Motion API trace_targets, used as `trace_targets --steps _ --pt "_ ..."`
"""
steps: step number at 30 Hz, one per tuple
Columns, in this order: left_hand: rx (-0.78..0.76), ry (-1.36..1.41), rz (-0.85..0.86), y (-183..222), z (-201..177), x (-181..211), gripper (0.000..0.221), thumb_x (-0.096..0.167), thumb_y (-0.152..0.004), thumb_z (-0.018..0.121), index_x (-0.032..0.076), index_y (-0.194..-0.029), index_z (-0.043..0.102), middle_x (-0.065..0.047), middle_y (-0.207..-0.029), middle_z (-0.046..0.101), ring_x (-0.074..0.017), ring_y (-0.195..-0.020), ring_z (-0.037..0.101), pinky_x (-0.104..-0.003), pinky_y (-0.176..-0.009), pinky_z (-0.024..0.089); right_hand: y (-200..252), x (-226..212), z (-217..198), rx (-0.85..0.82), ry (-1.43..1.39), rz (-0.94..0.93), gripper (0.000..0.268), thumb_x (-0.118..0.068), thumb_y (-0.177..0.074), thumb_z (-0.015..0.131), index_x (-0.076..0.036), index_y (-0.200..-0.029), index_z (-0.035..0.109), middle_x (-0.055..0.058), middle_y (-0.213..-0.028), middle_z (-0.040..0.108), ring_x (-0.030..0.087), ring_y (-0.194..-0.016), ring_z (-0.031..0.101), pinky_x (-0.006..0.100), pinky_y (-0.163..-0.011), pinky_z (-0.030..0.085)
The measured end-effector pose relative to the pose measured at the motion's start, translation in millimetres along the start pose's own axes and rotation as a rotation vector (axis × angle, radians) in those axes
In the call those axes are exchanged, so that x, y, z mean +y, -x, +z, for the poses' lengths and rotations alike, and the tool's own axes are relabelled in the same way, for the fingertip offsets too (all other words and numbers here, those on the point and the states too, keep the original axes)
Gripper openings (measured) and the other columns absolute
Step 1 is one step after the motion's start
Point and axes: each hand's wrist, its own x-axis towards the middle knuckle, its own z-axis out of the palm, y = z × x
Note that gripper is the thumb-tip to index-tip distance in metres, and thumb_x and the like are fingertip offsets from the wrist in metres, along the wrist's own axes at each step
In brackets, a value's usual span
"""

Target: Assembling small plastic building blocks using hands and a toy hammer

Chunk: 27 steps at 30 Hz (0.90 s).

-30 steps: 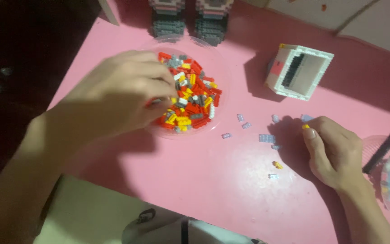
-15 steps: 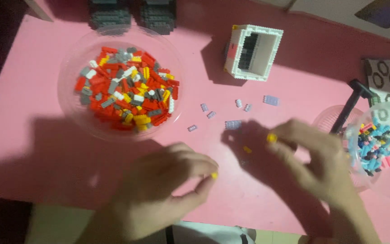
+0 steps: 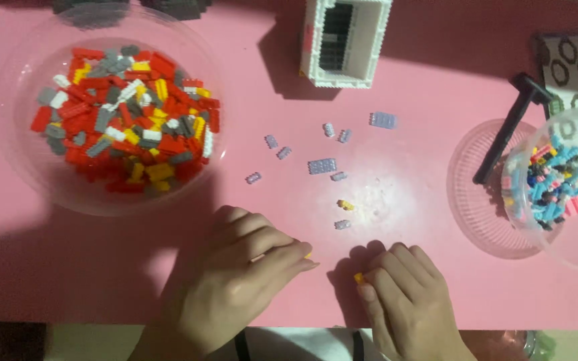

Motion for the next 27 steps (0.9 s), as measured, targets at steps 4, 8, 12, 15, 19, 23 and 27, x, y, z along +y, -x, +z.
trace_targets --steps 4,8,12,15,19,23,27 --pt "0.027 0.103 0.018 8.2 7.6 -5.5 0.027 0.016 -0.094 0.090 0.010 -0.109 0.068 0.003 -0.099 0.075 -0.0190 -0.085 0.066 -0.038 -0.090 0.052 0.6 0.9 0.2 -0.006 -0.019 0.021 0.022 -0.010 -0.102 0.048 -0.006 -0.083 0.056 0.009 -0.080 0.057 0.028 -0.067 0.046 0.040 -0.062 0.035" --pt "0.098 0.296 -0.044 3.9 4.7 2.4 0.016 0.008 -0.092 0.085 0.003 -0.098 0.072 -0.003 -0.092 0.079 -0.0175 -0.076 0.068 -0.035 -0.081 0.053 -1.8 -1.5 -0.5 0.026 -0.018 0.026 0.023 -0.010 -0.102 0.051 -0.005 -0.081 0.059 0.008 -0.081 0.060 0.027 -0.066 0.048 0.039 -0.062 0.036" --pt "0.185 0.323 -0.265 6.0 -10.9 16.5 0.020 0.001 -0.082 0.091 0.004 -0.096 0.078 -0.002 -0.081 0.076 -0.0144 -0.071 0.058 -0.025 -0.066 0.058 -5.2 -4.4 -0.7 0.057 -0.017 0.045 0.025 -0.011 -0.101 0.051 -0.006 -0.079 0.062 0.007 -0.081 0.063 0.025 -0.066 0.051 0.039 -0.063 0.036" --pt "0.148 0.271 -0.169 9.4 -15.9 3.9 0.012 -0.001 -0.090 0.084 0.002 -0.096 0.074 -0.003 -0.078 0.070 -0.0184 -0.066 0.055 -0.031 -0.070 0.053 -7.4 -8.4 2.4 0.065 0.018 0.036 0.031 -0.010 -0.101 0.048 -0.006 -0.071 0.056 0.007 -0.071 0.055 0.023 -0.062 0.043 0.037 -0.061 0.033" --pt "0.180 0.307 -0.152 18.8 -8.1 2.2 0.012 0.001 -0.089 0.084 -0.002 -0.097 0.076 -0.007 -0.084 0.078 -0.0186 -0.074 0.071 -0.031 -0.077 0.057 -5.4 -5.3 3.5 0.023 0.044 0.034 0.032 -0.011 -0.101 0.049 -0.007 -0.069 0.052 0.006 -0.069 0.051 0.025 -0.063 0.040 0.038 -0.061 0.033" --pt "0.158 0.202 -0.091 16.8 -20.7 7.7 0.007 0.004 -0.096 0.070 -0.002 -0.095 0.074 -0.008 -0.087 0.077 -0.0228 -0.072 0.069 -0.037 -0.074 0.054 -5.0 -5.5 3.7 0.027 0.031 0.042 0.030 -0.010 -0.101 0.050 -0.006 -0.071 0.054 0.007 -0.071 0.052 0.025 -0.064 0.043 0.038 -0.061 0.033" --pt "-0.083 -0.256 -0.176 47.8 -89.6 6.8 0.042 0.025 -0.105 0.042 0.021 -0.132 0.074 0.008 -0.134 0.077 -0.0133 -0.118 0.074 -0.047 -0.116 0.044 -1.0 1.0 9.3 0.071 0.042 0.033 0.033 -0.012 -0.098 0.050 -0.009 -0.066 0.050 0.005 -0.068 0.050 0.024 -0.062 0.038 0.038 -0.061 0.029"
